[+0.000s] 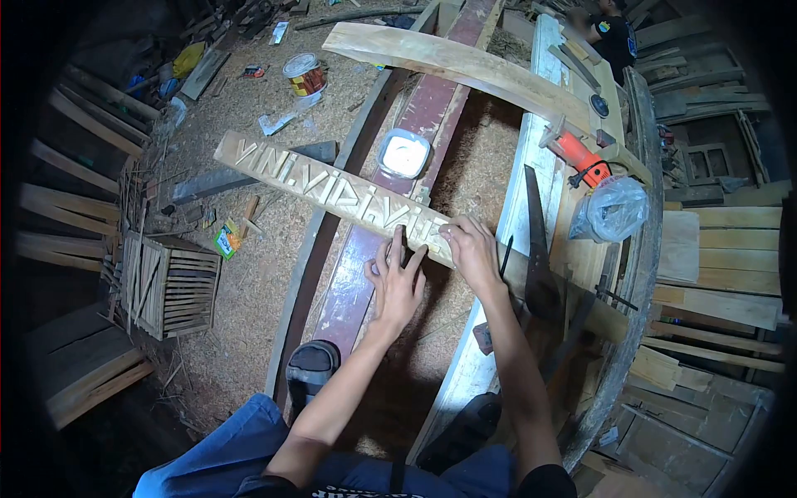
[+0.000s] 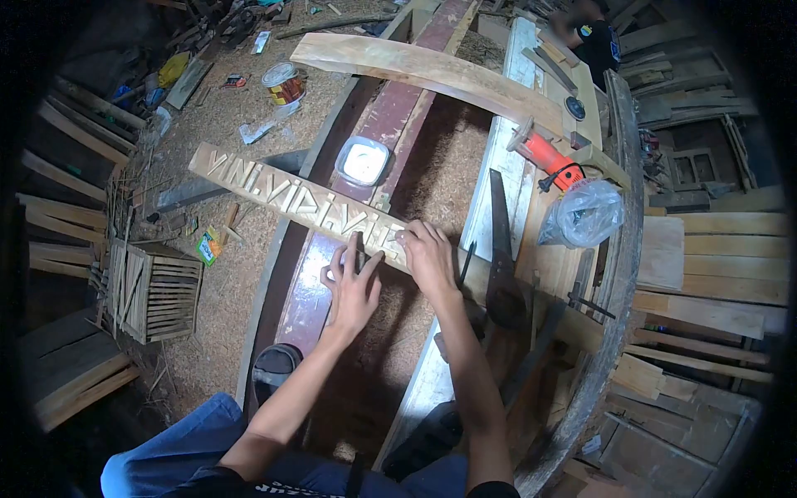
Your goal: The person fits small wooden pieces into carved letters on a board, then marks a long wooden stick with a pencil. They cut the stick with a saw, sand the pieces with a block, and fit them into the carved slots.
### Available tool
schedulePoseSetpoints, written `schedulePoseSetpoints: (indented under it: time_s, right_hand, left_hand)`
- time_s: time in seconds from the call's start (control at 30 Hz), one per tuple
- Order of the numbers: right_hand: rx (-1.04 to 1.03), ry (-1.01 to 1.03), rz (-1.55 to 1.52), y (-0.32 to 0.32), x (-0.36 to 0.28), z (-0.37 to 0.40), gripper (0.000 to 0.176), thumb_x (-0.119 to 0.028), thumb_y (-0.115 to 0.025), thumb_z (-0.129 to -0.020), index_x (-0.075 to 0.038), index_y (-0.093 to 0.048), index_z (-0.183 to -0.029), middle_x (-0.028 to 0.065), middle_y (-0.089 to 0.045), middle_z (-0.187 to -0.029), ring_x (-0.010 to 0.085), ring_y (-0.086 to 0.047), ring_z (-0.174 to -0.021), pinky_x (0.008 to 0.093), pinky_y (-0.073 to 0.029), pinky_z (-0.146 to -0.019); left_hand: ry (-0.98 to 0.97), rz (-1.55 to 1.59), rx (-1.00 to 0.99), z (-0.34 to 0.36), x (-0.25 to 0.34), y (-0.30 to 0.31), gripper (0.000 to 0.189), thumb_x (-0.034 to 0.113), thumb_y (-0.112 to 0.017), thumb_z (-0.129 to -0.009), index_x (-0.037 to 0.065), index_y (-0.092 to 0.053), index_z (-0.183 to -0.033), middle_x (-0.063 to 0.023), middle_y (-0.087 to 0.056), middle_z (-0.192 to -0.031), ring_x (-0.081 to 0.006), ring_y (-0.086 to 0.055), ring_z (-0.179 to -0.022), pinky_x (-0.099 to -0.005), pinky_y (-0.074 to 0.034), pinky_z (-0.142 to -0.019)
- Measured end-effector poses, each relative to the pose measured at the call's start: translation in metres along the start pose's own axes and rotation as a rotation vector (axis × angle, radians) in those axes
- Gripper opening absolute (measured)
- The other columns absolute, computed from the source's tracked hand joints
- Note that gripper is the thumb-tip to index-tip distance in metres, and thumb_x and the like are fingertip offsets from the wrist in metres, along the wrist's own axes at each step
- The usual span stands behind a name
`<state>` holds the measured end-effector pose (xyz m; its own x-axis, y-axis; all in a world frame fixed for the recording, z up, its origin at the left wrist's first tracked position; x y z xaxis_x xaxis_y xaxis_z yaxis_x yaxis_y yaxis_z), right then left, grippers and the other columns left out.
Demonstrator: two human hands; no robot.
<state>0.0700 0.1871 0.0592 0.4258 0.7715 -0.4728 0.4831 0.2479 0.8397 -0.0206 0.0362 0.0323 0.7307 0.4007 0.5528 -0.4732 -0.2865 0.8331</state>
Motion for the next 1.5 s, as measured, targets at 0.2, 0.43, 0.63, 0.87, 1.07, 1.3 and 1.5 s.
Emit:
schedulePoseSetpoints:
  time_s: [0.2, 0.43, 0.63, 0.87, 1.07, 1.3, 1.5]
  right_hand:
    - [0.019, 0.039, -0.028, -0.003, 0.000, 0.000, 0.010, -0.006, -0.068, -0.088, -0.003, -0.074, -0.094, 0.0091, -0.065, -0.097, 0.0289, -0.064, -0.094, 0.0422, -0.049, -0.085]
    - [-0.008, 0.034, -0.030, -0.007, -0.001, 0.000, 0.010, -0.003, -0.069, -0.085, -0.005, -0.074, -0.094, 0.0086, -0.066, -0.099, 0.0286, -0.064, -0.096, 0.0417, -0.050, -0.087]
    - [-0.008, 0.034, -0.040, -0.011, 0.000, 0.000, 0.010, -0.002, -0.069, -0.084, -0.005, -0.073, -0.093, 0.0077, -0.066, -0.100, 0.0284, -0.064, -0.097, 0.0424, -0.051, -0.087]
    - [-0.041, 0.088, -0.030, -0.007, -0.003, -0.001, 0.013, -0.002, -0.065, -0.085, -0.006, -0.073, -0.094, 0.0072, -0.064, -0.096, 0.0279, -0.063, -0.098, 0.0413, -0.051, -0.086]
    - [-0.048, 0.103, -0.013, -0.009, 0.000, -0.002, 0.020, -0.001, -0.064, -0.081, -0.008, -0.074, -0.096, 0.0065, -0.064, -0.097, 0.0266, -0.062, -0.100, 0.0405, -0.051, -0.086]
    - [-0.106, 0.172, 0.074, -0.002, -0.001, -0.007, 0.025, 0.000, -0.063, -0.077, -0.009, -0.075, -0.097, 0.0049, -0.064, -0.098, 0.0242, -0.062, -0.100, 0.0371, -0.050, -0.088]
    - [-0.117, 0.177, 0.101, 0.000, -0.002, -0.007, 0.025, -0.001, -0.063, -0.077, -0.010, -0.075, -0.098, 0.0047, -0.064, -0.100, 0.0230, -0.061, -0.102, 0.0369, -0.050, -0.089]
  left_hand:
    - [0.002, -0.009, -0.005, 0.000, 0.003, 0.001, 0.054, 0.012, -0.072, -0.085, 0.022, -0.063, -0.137, -0.0167, -0.020, -0.167, -0.0418, -0.026, -0.145, -0.0672, -0.021, -0.108]
    - [0.022, 0.022, -0.014, 0.000, 0.003, 0.001, 0.053, 0.011, -0.070, -0.085, 0.021, -0.063, -0.136, -0.0165, -0.021, -0.167, -0.0427, -0.026, -0.145, -0.0677, -0.019, -0.109]
    - [0.013, -0.010, -0.025, -0.001, 0.004, 0.002, 0.055, 0.012, -0.073, -0.084, 0.022, -0.063, -0.137, -0.0162, -0.018, -0.168, -0.0421, -0.026, -0.144, -0.0680, -0.021, -0.109]
    - [0.013, -0.003, 0.008, 0.000, 0.003, 0.000, 0.054, 0.012, -0.073, -0.084, 0.023, -0.063, -0.137, -0.0155, -0.018, -0.169, -0.0416, -0.026, -0.144, -0.0666, -0.019, -0.111]
    - [0.018, -0.022, 0.006, 0.000, 0.004, 0.000, 0.053, 0.013, -0.072, -0.085, 0.023, -0.063, -0.137, -0.0149, -0.018, -0.169, -0.0419, -0.027, -0.143, -0.0671, -0.019, -0.110]
    - [0.018, -0.039, -0.006, -0.001, 0.004, 0.001, 0.052, 0.013, -0.071, -0.086, 0.022, -0.064, -0.137, -0.0146, -0.019, -0.169, -0.0421, -0.028, -0.143, -0.0675, -0.019, -0.110]
    - [0.023, -0.026, -0.009, 0.000, 0.004, 0.001, 0.049, 0.014, -0.067, -0.089, 0.023, -0.062, -0.138, -0.0144, -0.021, -0.169, -0.0457, -0.027, -0.144, -0.0668, -0.020, -0.109]
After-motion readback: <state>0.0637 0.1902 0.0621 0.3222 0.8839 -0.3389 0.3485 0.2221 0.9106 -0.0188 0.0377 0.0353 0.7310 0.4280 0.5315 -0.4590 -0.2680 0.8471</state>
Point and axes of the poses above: each hand's wrist, its own z-axis away from the middle knuckle, its own y-axis out of the back of the hand, x = y × z, the point moved 4 cm from there along -z, towards the middle knuckle
